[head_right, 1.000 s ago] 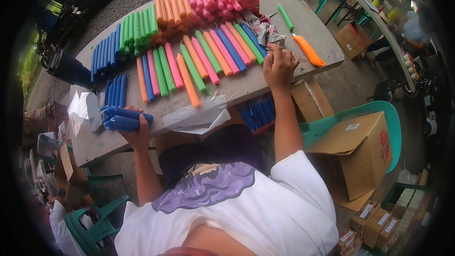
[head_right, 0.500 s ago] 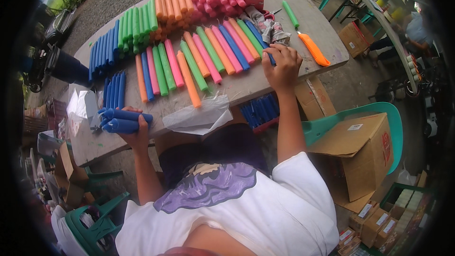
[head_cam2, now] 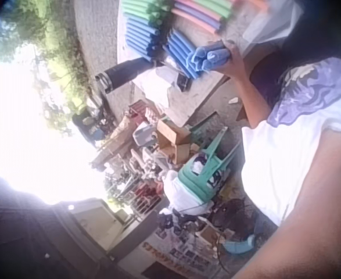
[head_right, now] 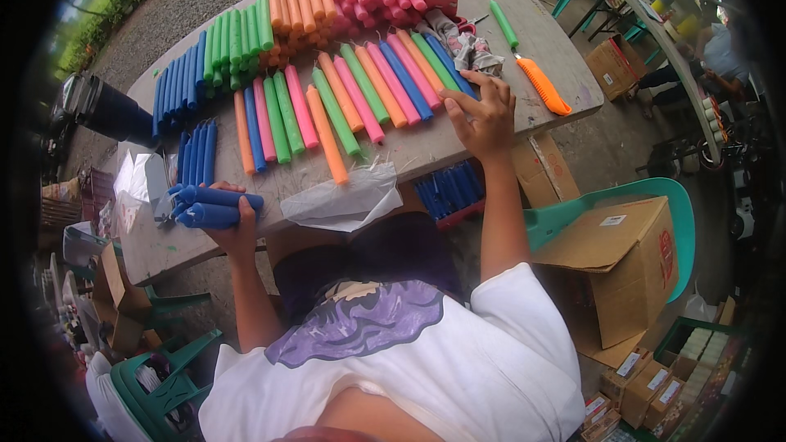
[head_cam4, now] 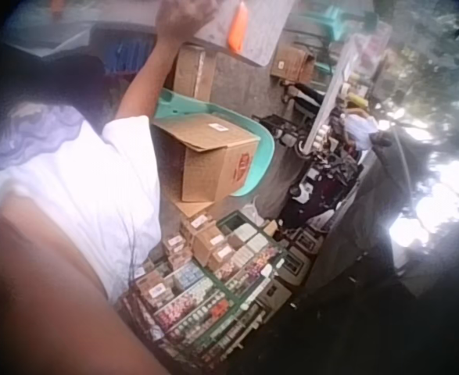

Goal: The person gathers and bundles colorful cylindrical candles on a table, then uses a plastic bag and scissors to trim and arrange them into small multi-colored sets. The person repeatedly picks, aligns, and cuts the candles, placing finished bundles on the table.

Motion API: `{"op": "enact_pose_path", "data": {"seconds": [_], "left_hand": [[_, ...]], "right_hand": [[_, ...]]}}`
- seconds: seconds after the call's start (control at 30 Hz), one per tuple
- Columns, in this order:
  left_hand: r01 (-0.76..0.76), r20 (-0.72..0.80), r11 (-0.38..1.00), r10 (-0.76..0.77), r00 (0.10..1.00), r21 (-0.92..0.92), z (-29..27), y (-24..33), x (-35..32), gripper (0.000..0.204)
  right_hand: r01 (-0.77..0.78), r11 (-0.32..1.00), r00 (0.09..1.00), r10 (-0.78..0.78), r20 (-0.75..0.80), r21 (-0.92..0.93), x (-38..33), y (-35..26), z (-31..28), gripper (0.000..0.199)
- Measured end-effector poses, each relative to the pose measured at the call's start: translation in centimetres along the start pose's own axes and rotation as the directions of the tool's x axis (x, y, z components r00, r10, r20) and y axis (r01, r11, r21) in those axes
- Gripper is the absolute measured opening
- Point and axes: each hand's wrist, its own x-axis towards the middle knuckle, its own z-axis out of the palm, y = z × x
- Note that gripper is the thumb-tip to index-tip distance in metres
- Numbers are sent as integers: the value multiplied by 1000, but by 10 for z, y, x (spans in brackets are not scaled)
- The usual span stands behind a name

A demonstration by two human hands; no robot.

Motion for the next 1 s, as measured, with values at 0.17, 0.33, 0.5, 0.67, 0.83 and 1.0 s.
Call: {"op": "enact_pose_path", "data": {"seconds": [0.17,0.33,0.5,0.67,0.83,1.0], "left_hand": [[20,-19,999,-21,1000,-36,1,-1,-1,65],[8,-11,1000,-8,1000,-16,0,-3,0,66],[26,-30,999,-27,999,-38,1,-1,0,64],[8,-16,1000,-9,1000,-10,1,-1,0,62],[38,-26,999,-38,999,-32,1,-2,-1,63],[10,-22,1000,-10,1000,-15,-1,-6,-1,67]], "right_hand": [[-19,1000,1000,19,3,14,-1,1,1,19],[-37,999,999,37,6,15,-1,1,2,19],[20,1000,999,-20,31,-10,1,-2,0,22],[86,996,992,-86,97,-2,0,-1,-3,26],[73,997,994,-73,81,0,1,-1,-1,24],[64,998,996,-64,68,10,1,-2,-1,23]]}}
